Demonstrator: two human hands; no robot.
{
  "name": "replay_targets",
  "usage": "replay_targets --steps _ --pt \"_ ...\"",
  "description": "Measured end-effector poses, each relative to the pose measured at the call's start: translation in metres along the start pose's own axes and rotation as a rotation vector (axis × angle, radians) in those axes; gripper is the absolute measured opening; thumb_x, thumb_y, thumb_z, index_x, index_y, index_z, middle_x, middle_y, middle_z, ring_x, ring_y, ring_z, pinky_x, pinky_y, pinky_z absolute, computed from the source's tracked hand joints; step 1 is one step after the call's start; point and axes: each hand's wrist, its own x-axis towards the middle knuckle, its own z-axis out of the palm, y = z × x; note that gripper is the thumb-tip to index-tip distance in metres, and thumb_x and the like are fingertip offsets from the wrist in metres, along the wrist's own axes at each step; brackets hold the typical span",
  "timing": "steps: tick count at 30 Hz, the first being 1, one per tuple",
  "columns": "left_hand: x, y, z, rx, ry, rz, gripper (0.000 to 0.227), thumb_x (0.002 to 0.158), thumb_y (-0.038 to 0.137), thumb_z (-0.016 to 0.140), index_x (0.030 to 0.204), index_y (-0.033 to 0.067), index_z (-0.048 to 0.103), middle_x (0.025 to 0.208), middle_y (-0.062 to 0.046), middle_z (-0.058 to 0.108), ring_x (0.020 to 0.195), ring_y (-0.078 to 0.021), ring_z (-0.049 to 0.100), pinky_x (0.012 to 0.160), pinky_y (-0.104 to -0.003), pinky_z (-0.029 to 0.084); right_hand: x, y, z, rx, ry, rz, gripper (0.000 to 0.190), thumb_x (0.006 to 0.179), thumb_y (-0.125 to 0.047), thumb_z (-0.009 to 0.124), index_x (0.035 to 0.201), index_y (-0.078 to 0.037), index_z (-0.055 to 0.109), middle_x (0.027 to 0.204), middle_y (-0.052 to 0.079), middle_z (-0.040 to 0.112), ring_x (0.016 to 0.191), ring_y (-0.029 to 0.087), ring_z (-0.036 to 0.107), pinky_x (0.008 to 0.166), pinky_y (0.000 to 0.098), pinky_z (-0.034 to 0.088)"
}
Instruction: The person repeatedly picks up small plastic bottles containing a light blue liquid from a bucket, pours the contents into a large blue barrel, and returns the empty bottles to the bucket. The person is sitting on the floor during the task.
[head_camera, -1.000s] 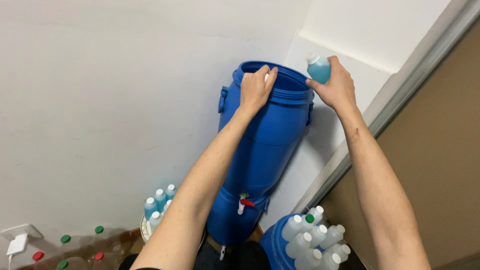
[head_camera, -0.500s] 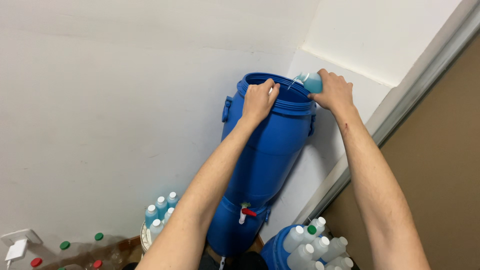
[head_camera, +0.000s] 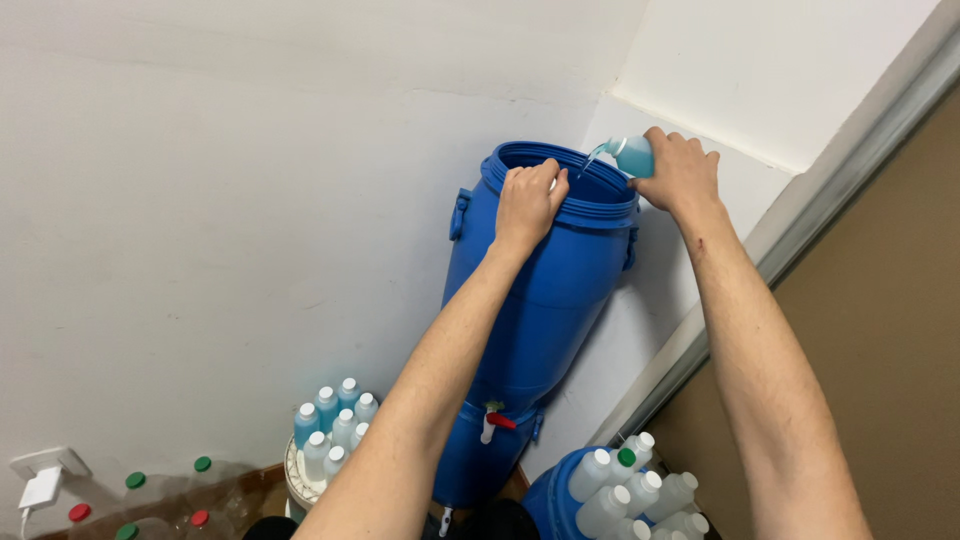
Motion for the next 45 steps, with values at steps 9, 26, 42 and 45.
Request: replay_targets --steps 9,26,42,45 --pt "-0.001 0.0 0.0 0.017 -0.016 -0.003 0.027 0.103 0.033 0.054 0.081 0.0178 0.052 0.06 -0.001 0.058 0.069 -0.0185 0.069 0.084 -0.033 0.052 -0.004 -0.01 -0.016 0.006 0.018 -0.028 0.059 0.08 -0.019 0.082 0.135 -0.004 0.065 0.113 0.026 0.072 0.104 0.047 0.067 0.078 0.0574 0.046" --pt "-0.003 0.0 0.002 0.025 -0.008 0.005 0.025 0.102 0.031 0.055 0.081 0.0178 0.052 0.059 -0.001 0.058 0.068 -0.0184 0.068 0.082 -0.033 0.052 0.001 0.001 -0.007 -0.034 0.027 -0.025 0.061 0.079 -0.02 0.082 0.136 -0.008 0.064 0.114 0.024 0.071 0.107 0.046 0.067 0.084 0.0626 0.046" --pt "-0.001 -0.002 0.005 0.021 0.0 0.01 0.026 0.101 0.032 0.056 0.08 0.0181 0.051 0.058 -0.001 0.057 0.068 -0.0188 0.068 0.083 -0.033 0.053 0.001 0.007 -0.01 -0.072 0.027 -0.034 0.062 0.078 -0.019 0.083 0.137 -0.008 0.065 0.115 0.024 0.072 0.109 0.045 0.067 0.086 0.0667 0.045" --pt "-0.001 -0.003 0.006 0.048 0.011 0.024 0.025 0.101 0.032 0.056 0.081 0.0184 0.052 0.06 -0.001 0.059 0.069 -0.0187 0.069 0.082 -0.033 0.053 0.0 0.007 -0.011 -0.079 0.03 -0.039 0.061 0.078 -0.019 0.082 0.136 -0.008 0.065 0.115 0.024 0.072 0.107 0.045 0.067 0.085 0.0652 0.045"
